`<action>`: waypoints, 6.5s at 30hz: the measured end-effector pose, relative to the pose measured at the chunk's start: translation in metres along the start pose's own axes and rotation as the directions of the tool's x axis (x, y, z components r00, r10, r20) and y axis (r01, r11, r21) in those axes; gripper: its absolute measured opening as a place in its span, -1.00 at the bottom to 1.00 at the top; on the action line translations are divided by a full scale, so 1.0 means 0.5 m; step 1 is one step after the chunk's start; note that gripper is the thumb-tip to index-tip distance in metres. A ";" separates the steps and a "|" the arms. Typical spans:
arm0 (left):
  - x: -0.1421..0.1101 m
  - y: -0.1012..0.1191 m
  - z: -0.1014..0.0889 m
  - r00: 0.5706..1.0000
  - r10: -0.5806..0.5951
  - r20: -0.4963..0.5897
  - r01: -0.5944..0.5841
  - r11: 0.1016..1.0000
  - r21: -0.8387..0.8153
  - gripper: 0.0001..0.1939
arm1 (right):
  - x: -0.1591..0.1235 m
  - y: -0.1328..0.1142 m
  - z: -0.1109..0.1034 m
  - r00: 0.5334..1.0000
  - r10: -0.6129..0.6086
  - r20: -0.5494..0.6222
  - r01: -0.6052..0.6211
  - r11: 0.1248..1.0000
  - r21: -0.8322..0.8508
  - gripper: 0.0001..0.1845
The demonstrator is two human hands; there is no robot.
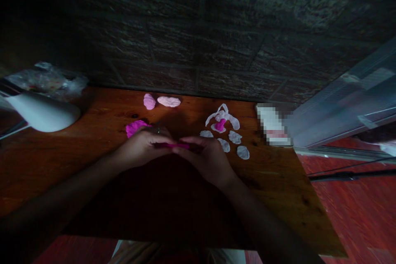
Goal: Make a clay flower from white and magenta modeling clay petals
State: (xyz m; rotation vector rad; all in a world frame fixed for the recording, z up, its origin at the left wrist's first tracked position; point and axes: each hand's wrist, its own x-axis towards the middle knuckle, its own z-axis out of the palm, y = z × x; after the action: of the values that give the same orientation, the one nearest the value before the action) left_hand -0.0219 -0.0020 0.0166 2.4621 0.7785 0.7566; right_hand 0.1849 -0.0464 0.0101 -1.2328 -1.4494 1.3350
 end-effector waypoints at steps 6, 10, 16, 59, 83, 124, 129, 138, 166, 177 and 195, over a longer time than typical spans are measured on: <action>-0.003 0.012 0.004 0.999 0.039 -0.037 -0.037 0.997 0.069 -0.77 | -0.003 0.000 0.008 0.995 -0.098 -0.012 0.097 0.993 -0.074 -0.82; 0.004 0.015 -0.032 0.998 -0.012 0.063 0.021 0.991 -0.135 -0.81 | -0.003 -0.016 0.015 0.982 -0.167 -0.091 0.164 0.986 -0.034 -0.86; -0.015 -0.015 -0.141 0.965 -0.224 0.134 0.248 0.949 -0.196 -0.74 | 0.005 -0.036 -0.022 0.911 -0.091 -0.403 0.160 0.977 0.142 -0.82; -0.021 0.039 -0.068 0.967 -0.167 0.192 0.243 0.828 -0.505 -0.30 | -0.001 0.003 0.016 0.995 -0.033 0.095 0.007 0.965 0.263 -0.60; 0.003 0.042 0.043 0.918 -0.373 -0.134 0.201 0.729 -0.655 -0.66 | 0.006 -0.003 0.011 0.997 0.014 0.072 -0.043 0.908 0.416 -0.76; 0.005 0.031 0.012 0.939 -0.338 -0.062 0.242 0.779 -0.579 -0.85 | 0.009 -0.008 -0.001 0.996 -0.062 -0.061 0.072 0.982 0.176 -0.73; 0.010 0.031 0.016 0.923 -0.385 0.020 0.309 0.708 -0.635 -0.85 | 0.009 -0.008 0.001 0.992 -0.098 -0.081 0.107 0.987 0.122 -0.72; 0.005 0.029 0.017 0.944 -0.328 0.044 0.288 0.747 -0.599 -0.79 | 0.005 -0.006 0.008 0.983 -0.164 -0.085 0.172 0.980 0.100 -0.76; 0.006 0.039 0.043 0.918 -0.395 0.032 0.308 0.660 -0.685 -0.83 | 0.005 -0.005 0.022 0.983 -0.062 -0.171 0.084 0.988 0.128 -0.62; 0.006 0.029 0.033 0.939 -0.321 -0.127 0.203 0.811 -0.549 -0.81 | 0.006 -0.009 0.019 0.990 -0.024 -0.138 0.045 0.988 0.145 -0.62; 0.008 0.030 0.036 0.901 -0.383 -0.203 0.199 0.781 -0.591 -0.87 | 0.013 -0.007 0.003 0.995 -0.048 -0.092 0.052 0.998 0.046 -0.60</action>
State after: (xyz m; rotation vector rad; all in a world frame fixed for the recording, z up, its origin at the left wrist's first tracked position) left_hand -0.0023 -0.0151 0.0128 1.6627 0.8779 1.0878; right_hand 0.1816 -0.0404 0.0132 -1.2034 -1.3680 1.2567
